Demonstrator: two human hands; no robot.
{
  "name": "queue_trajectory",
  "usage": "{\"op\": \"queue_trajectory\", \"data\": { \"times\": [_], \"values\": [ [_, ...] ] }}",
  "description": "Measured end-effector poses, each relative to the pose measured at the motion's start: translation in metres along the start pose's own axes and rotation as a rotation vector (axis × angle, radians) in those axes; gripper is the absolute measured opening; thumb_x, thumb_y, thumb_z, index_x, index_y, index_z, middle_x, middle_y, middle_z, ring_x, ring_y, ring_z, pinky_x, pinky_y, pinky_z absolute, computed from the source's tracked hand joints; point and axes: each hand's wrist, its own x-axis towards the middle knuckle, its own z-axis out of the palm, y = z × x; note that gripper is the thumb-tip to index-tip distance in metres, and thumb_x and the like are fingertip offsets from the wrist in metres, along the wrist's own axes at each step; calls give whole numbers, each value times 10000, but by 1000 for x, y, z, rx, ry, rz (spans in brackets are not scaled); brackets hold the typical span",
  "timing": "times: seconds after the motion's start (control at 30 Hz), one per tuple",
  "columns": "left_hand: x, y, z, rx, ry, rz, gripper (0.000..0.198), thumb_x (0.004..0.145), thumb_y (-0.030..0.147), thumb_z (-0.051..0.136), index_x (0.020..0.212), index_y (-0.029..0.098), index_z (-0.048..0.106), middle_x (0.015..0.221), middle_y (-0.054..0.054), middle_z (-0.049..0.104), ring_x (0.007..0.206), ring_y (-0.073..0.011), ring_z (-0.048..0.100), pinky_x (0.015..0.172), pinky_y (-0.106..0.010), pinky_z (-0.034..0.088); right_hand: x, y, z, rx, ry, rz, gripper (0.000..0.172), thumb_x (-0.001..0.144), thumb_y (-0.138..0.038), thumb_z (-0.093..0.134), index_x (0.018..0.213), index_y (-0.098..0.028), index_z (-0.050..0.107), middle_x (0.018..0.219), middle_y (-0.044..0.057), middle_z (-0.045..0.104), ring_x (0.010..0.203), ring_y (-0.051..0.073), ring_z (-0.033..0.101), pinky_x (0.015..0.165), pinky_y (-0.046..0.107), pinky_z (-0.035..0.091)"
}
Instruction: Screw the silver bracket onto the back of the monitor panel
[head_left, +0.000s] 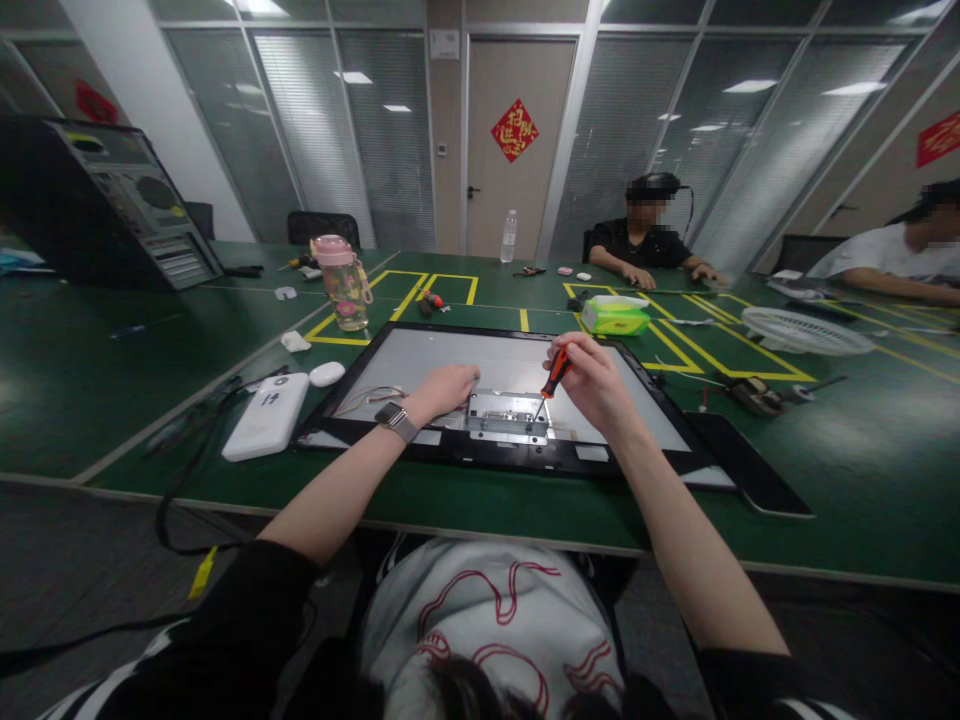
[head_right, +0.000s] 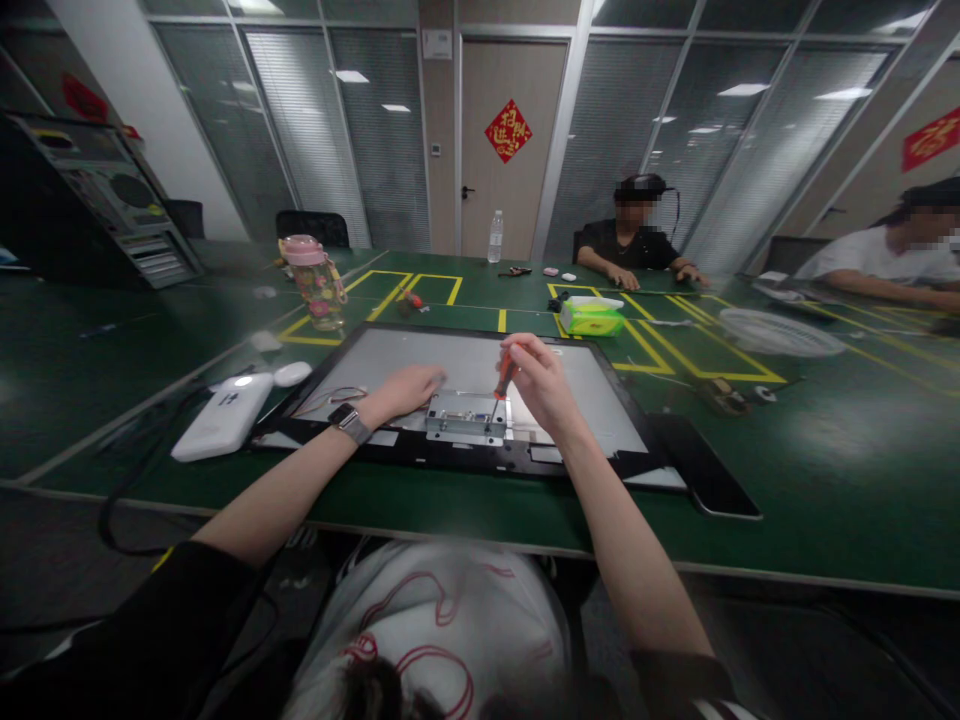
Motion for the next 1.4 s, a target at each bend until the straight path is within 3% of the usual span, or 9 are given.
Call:
{"op": "queue_trajectory", "data": {
  "times": [0.2,0.3,0.4,0.57,0.8,1.0,1.27,1.4],
  "values": [
    [0,0,0,1,-3,3,307,959,225,387,1158,178,615,1088,-115,703,983,-239,662,842,-315,495,2,2,0,-20,-12,-21,162,863,-441,563,895,-282,562,836,16,630,782,183,611,762,383,526],
    [0,0,-1,-1,-10,-3,306,956,224,391,1160,176,614,1079,-116,705,973,-236,665,840,-314,496,3,6,-2,-51,19,-36,196,829,-471,610,854,-281,569,894,17,632,817,179,608,802,385,527],
    [0,0,-1,-3,-11,-9,308,959,235,388,1164,179,612,1075,-112,708,958,-236,670,829,-316,500,4,8,-3,-61,48,-49,203,786,-466,666,848,-287,591,861,2,624,780,169,606,792,371,527],
    [0,1,-1,-4,-8,-3,314,964,237,377,1158,181,617,1078,-116,707,962,-239,668,830,-321,500,3,7,-1,27,28,25,229,836,-462,606,968,-274,612,828,23,649,747,181,624,772,386,528],
    [0,1,-2,-2,-23,-13,316,957,232,385,1163,174,618,1068,-120,708,953,-237,669,826,-315,499,3,7,0,20,46,20,247,803,-517,634,854,-279,593,915,14,642,798,169,611,817,376,529],
    [0,0,0,2,-15,-11,323,950,220,386,1173,177,614,1087,-110,706,963,-231,666,827,-306,497,2,10,-1,-16,39,0,224,795,-489,649,858,-280,598,759,-6,575,713,160,572,709,325,512],
    [1,-1,1,15,-7,-4,324,958,240,375,1164,181,618,1068,-111,711,954,-250,670,805,-325,501,3,8,4,-39,21,-45,232,895,-497,495,939,-282,571,769,-4,586,735,165,579,721,328,492],
    [0,-1,1,11,-9,-7,322,960,237,375,1166,178,615,1066,-116,709,953,-251,668,807,-328,500,3,10,3,-72,58,-69,218,830,-488,616,899,-282,599,770,-13,570,722,161,563,674,304,471]
  ]
}}
